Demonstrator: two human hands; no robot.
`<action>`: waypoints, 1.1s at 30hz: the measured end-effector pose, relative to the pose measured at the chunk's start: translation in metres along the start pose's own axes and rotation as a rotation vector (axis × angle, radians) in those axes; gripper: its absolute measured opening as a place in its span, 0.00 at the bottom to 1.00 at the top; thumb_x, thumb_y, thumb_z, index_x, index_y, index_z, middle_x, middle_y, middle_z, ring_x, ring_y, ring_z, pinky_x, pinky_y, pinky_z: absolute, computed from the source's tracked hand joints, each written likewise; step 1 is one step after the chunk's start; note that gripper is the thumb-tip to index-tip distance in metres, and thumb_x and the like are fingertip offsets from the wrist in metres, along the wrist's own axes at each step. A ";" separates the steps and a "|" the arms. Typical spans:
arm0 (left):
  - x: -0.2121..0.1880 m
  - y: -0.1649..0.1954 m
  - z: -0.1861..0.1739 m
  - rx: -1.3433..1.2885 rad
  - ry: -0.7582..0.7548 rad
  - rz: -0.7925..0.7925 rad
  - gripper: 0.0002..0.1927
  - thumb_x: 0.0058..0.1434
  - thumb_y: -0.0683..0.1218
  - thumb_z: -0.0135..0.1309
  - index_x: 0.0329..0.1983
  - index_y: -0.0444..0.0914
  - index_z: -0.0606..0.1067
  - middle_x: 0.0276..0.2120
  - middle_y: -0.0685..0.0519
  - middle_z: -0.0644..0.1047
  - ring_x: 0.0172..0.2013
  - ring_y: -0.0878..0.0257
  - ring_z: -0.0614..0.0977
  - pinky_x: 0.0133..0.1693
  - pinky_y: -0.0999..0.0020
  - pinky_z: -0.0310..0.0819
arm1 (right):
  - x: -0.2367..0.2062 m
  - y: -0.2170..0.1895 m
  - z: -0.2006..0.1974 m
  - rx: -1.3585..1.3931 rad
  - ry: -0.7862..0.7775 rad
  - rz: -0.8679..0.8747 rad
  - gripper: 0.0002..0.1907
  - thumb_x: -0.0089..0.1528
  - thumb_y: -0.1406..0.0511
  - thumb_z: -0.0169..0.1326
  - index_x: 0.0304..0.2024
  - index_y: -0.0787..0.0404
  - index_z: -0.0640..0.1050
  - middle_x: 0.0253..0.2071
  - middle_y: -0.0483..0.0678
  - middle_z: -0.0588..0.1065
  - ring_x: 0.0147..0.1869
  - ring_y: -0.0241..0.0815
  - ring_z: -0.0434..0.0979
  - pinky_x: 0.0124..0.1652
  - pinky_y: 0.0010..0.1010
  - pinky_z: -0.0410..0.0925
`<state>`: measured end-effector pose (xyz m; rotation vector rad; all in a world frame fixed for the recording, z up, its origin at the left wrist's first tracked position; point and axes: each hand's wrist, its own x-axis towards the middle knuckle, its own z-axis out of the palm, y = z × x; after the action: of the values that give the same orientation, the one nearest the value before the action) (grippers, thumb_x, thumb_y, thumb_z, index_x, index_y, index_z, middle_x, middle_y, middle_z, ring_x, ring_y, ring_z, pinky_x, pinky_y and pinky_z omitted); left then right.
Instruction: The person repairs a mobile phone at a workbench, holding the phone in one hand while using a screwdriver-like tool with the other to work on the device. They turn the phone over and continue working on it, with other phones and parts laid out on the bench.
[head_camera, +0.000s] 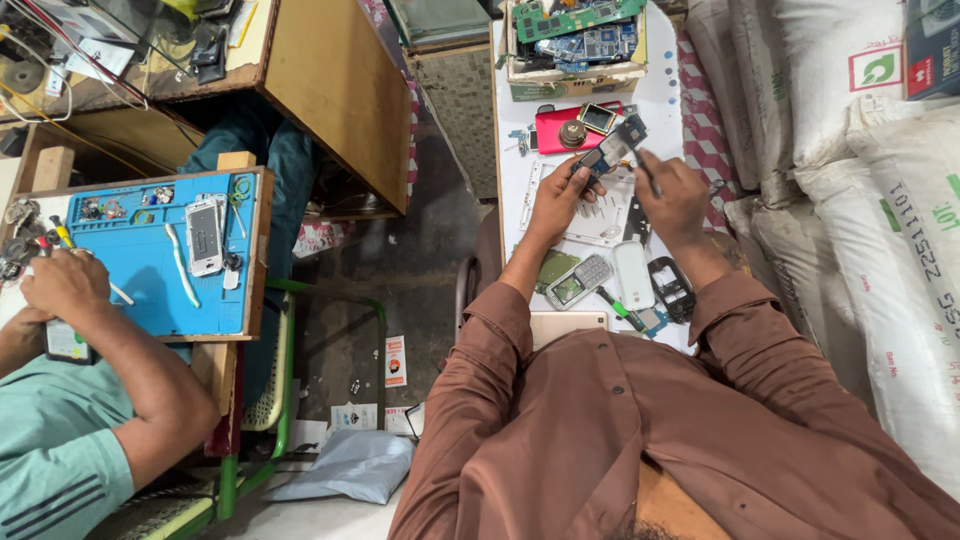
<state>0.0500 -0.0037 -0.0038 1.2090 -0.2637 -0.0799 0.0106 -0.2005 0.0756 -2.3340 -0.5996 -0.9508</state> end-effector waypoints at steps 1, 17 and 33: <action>0.000 0.001 0.000 0.000 -0.009 0.008 0.18 0.77 0.48 0.46 0.61 0.32 0.74 0.36 0.52 0.81 0.34 0.69 0.78 0.40 0.74 0.74 | 0.000 0.000 -0.001 0.001 0.007 -0.010 0.14 0.68 0.67 0.64 0.56 0.58 0.82 0.34 0.48 0.74 0.35 0.45 0.74 0.37 0.37 0.69; -0.003 0.011 0.003 -0.020 -0.010 0.018 0.19 0.77 0.48 0.46 0.63 0.31 0.73 0.38 0.51 0.82 0.36 0.69 0.79 0.41 0.74 0.74 | -0.003 0.004 0.004 0.001 -0.013 -0.030 0.14 0.66 0.67 0.65 0.55 0.59 0.82 0.31 0.48 0.72 0.31 0.44 0.72 0.34 0.36 0.68; 0.001 0.001 0.000 -0.058 0.011 0.001 0.20 0.76 0.48 0.47 0.64 0.31 0.73 0.35 0.50 0.81 0.35 0.67 0.79 0.40 0.73 0.74 | 0.001 -0.004 -0.004 -0.003 -0.079 -0.186 0.16 0.63 0.67 0.65 0.54 0.58 0.82 0.30 0.47 0.72 0.32 0.46 0.73 0.34 0.38 0.68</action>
<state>0.0504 -0.0037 -0.0023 1.1514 -0.2507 -0.0798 0.0071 -0.2000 0.0798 -2.3584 -0.8609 -0.9437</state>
